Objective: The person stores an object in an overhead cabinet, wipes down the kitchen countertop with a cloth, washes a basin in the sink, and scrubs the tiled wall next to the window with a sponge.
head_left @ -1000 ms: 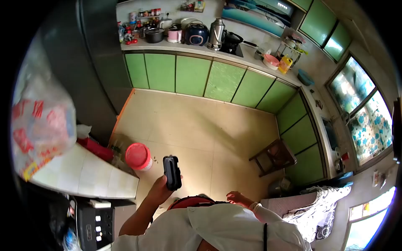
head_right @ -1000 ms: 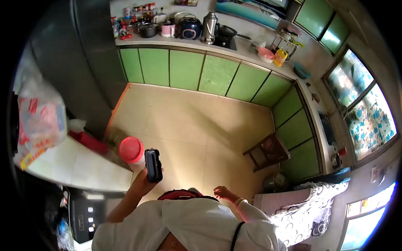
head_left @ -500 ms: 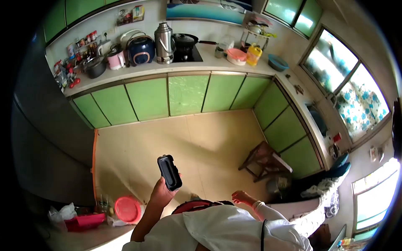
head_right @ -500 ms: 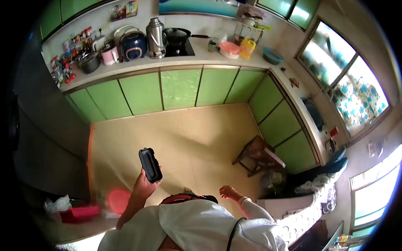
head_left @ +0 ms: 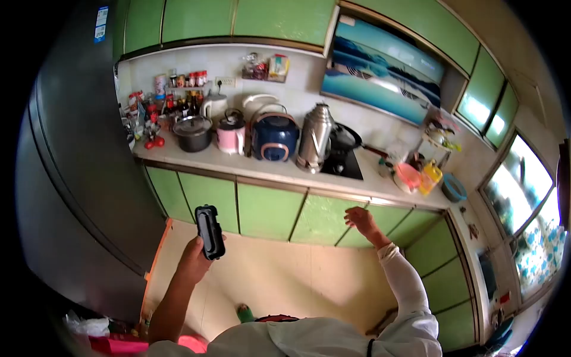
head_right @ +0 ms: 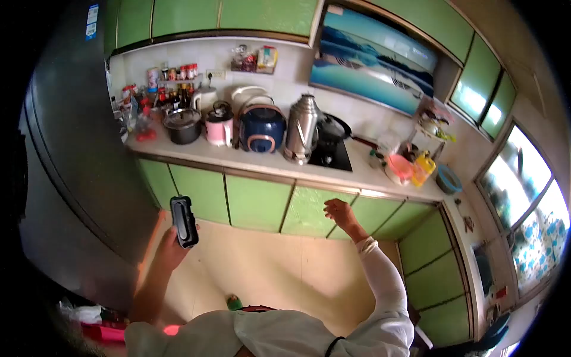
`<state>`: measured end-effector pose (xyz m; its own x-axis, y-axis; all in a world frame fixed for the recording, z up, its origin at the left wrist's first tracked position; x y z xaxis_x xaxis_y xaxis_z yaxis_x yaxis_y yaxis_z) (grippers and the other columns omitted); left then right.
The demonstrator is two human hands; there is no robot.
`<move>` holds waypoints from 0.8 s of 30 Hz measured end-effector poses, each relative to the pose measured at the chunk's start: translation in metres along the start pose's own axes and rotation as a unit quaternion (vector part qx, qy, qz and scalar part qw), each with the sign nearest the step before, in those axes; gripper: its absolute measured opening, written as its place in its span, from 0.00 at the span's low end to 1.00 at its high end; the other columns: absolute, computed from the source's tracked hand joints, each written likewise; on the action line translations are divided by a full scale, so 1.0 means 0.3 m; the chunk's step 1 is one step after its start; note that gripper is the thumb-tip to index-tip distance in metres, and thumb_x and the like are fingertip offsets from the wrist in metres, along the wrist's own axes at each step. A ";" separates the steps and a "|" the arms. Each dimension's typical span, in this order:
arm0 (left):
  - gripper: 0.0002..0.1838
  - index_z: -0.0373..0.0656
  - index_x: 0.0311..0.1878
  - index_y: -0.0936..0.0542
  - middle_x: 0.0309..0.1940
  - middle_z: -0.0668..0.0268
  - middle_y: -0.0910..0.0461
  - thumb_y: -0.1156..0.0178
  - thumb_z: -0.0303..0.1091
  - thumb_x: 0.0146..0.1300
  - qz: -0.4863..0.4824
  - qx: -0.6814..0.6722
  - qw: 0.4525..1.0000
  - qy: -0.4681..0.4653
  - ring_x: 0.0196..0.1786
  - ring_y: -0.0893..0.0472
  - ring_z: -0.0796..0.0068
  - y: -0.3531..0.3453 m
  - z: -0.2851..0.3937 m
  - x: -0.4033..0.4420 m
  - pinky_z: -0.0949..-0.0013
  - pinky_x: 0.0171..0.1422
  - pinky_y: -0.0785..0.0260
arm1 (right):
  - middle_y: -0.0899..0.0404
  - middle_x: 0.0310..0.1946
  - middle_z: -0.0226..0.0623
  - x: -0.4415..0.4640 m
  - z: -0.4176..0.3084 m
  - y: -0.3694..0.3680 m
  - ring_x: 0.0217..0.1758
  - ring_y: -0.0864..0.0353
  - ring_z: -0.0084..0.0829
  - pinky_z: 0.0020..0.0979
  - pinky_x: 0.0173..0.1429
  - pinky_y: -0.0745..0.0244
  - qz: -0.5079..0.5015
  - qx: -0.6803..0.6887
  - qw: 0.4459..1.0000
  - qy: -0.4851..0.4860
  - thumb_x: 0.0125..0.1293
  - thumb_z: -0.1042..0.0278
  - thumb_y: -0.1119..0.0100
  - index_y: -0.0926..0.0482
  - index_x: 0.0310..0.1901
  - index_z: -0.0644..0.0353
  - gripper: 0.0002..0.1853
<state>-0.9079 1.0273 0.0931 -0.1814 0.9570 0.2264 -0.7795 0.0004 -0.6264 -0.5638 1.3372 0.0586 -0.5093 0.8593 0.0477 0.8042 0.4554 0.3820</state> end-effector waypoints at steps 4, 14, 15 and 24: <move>0.25 0.36 0.57 0.34 0.49 0.63 0.27 0.52 0.47 0.65 0.026 0.071 0.997 -0.035 0.52 0.27 0.73 0.197 0.208 0.194 0.69 0.54 0.34 | 0.21 0.28 0.36 0.443 -0.379 -0.099 0.29 0.21 0.25 0.26 0.33 0.27 0.041 -0.171 0.958 0.225 0.60 0.73 0.46 0.24 0.41 0.64 0.08; 0.26 0.34 0.55 0.33 0.46 0.61 0.25 0.49 0.47 0.64 0.108 0.088 0.989 -0.038 0.49 0.25 0.74 0.505 0.461 0.671 0.71 0.53 0.34 | 0.22 0.31 0.47 1.303 -1.060 -0.273 0.33 0.21 0.44 0.37 0.37 0.27 0.143 -0.281 0.861 0.399 0.56 0.69 0.46 0.22 0.37 0.60 0.09; 0.26 0.34 0.55 0.33 0.46 0.61 0.25 0.49 0.47 0.64 0.112 0.091 0.989 -0.037 0.49 0.25 0.74 0.511 0.468 0.708 0.71 0.53 0.34 | 0.22 0.33 0.49 1.392 -1.104 -0.287 0.35 0.22 0.46 0.39 0.40 0.27 0.152 -0.300 0.854 0.397 0.56 0.69 0.46 0.22 0.38 0.61 0.10; 0.27 0.33 0.56 0.34 0.48 0.60 0.26 0.48 0.48 0.63 0.179 0.194 0.958 -0.114 0.51 0.26 0.71 0.606 0.623 1.033 0.68 0.56 0.36 | 0.28 0.43 0.44 1.989 -1.442 -0.393 0.50 0.30 0.44 0.38 0.55 0.34 0.282 -0.405 0.706 0.508 0.48 0.77 0.50 0.27 0.44 0.61 0.18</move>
Point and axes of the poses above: each hand's wrist, its own x-axis towards the middle knuckle, its own y-axis out of the back of the hand, z = x × y, the point moved 8 cm from there along x, towards the middle knuckle
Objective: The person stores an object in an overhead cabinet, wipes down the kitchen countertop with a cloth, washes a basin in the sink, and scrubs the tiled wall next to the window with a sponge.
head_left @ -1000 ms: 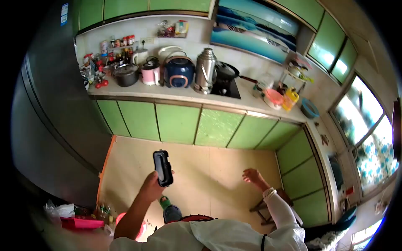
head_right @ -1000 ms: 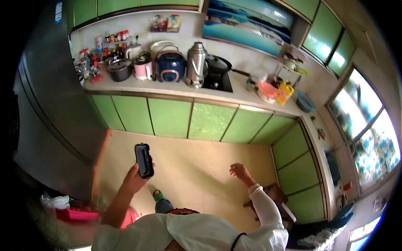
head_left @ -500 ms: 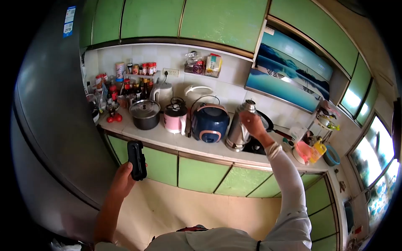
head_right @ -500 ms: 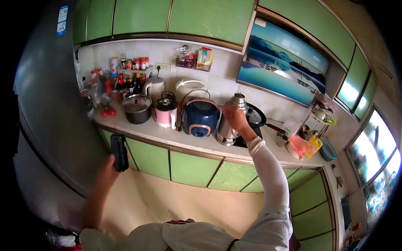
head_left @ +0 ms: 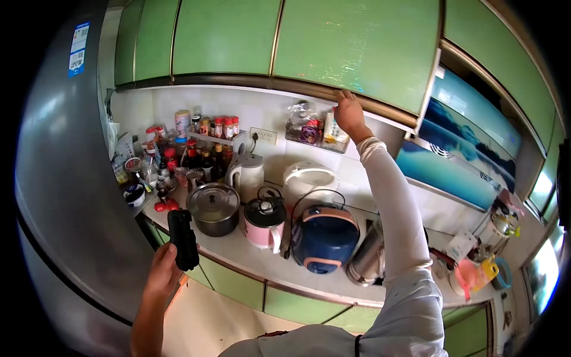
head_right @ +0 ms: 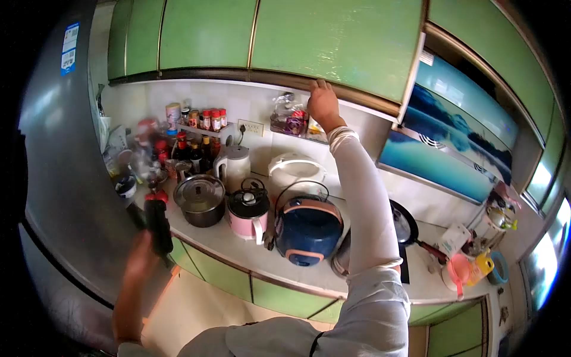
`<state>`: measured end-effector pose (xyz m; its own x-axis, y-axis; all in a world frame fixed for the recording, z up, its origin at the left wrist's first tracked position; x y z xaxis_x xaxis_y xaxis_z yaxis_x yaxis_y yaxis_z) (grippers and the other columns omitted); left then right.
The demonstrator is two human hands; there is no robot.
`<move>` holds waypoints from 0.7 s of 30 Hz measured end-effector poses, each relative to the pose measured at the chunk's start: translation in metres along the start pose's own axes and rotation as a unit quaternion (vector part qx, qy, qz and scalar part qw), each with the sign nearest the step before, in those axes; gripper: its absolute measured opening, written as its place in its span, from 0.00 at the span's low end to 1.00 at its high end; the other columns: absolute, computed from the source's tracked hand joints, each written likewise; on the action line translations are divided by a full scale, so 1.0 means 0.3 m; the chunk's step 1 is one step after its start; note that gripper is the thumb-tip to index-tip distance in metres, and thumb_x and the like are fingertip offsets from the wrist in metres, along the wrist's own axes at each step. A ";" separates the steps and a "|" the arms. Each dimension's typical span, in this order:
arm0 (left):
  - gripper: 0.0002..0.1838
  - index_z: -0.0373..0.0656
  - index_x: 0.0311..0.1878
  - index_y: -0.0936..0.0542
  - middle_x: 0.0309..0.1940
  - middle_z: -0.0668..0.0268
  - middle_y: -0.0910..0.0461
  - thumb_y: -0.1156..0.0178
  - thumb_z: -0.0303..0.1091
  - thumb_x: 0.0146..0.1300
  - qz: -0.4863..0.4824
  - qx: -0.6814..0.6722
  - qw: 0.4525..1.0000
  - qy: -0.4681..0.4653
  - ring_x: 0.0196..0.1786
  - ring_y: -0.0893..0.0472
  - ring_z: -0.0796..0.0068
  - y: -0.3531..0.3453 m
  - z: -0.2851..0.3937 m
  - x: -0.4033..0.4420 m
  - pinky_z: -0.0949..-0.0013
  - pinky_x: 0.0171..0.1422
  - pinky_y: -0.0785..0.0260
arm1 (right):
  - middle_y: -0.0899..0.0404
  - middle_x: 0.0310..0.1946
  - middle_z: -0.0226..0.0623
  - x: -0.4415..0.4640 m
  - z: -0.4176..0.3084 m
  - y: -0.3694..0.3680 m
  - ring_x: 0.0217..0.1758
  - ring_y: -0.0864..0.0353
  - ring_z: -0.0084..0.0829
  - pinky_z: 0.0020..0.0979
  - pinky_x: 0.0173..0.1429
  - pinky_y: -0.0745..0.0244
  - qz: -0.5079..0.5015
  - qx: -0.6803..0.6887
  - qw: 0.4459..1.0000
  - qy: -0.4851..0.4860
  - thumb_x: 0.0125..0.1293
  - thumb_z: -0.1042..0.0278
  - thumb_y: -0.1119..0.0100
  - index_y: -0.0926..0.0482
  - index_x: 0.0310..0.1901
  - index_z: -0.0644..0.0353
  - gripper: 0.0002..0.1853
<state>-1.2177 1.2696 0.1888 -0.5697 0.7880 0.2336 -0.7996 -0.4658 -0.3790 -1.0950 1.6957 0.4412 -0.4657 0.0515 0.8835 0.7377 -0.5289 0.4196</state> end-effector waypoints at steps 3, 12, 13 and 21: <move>0.27 0.34 0.56 0.33 0.47 0.60 0.25 0.47 0.47 0.63 0.023 0.008 1.000 -0.014 0.50 0.25 0.70 0.041 -0.018 0.070 0.68 0.56 0.34 | 0.28 0.41 0.42 0.053 -0.034 -0.086 0.48 0.30 0.41 0.37 0.52 0.34 0.006 -0.049 0.998 0.033 0.48 0.75 0.50 0.27 0.41 0.60 0.15; 0.26 0.32 0.57 0.35 0.48 0.58 0.25 0.50 0.44 0.65 -0.033 0.022 0.996 -0.084 0.51 0.25 0.70 0.038 0.068 0.430 0.69 0.58 0.36 | 0.28 0.31 0.43 0.021 -0.139 0.075 0.39 0.29 0.46 0.39 0.45 0.33 0.090 0.032 0.995 0.031 0.47 0.83 0.50 0.26 0.31 0.61 0.09; 0.26 0.31 0.57 0.35 0.48 0.57 0.25 0.50 0.44 0.65 -0.052 0.013 0.994 -0.092 0.51 0.25 0.70 0.019 0.084 0.486 0.69 0.58 0.36 | 0.28 0.29 0.42 0.003 -0.157 0.137 0.37 0.29 0.45 0.39 0.42 0.34 0.104 0.073 0.991 0.041 0.44 0.84 0.51 0.26 0.29 0.61 0.10; 0.24 0.32 0.55 0.32 0.46 0.60 0.25 0.51 0.44 0.65 -0.182 -0.036 0.975 -0.124 0.49 0.25 0.74 -0.163 0.197 0.913 0.69 0.56 0.35 | 0.27 0.33 0.43 -0.280 -0.051 0.592 0.37 0.28 0.39 0.30 0.43 0.35 0.189 0.156 0.969 -0.034 0.50 0.86 0.58 0.28 0.37 0.68 0.12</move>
<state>-1.3459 1.4842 0.3243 -0.2857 0.7696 0.5710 -0.9471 -0.1359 -0.2907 -0.9322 1.5843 0.4382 -0.1084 -0.0338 0.9935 0.9660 -0.2394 0.0973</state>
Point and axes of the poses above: each hand's wrist, its own x-axis towards the middle knuckle, its own y-axis out of the back of the hand, z = x × y, the point moved 8 cm from there along x, towards the middle knuckle
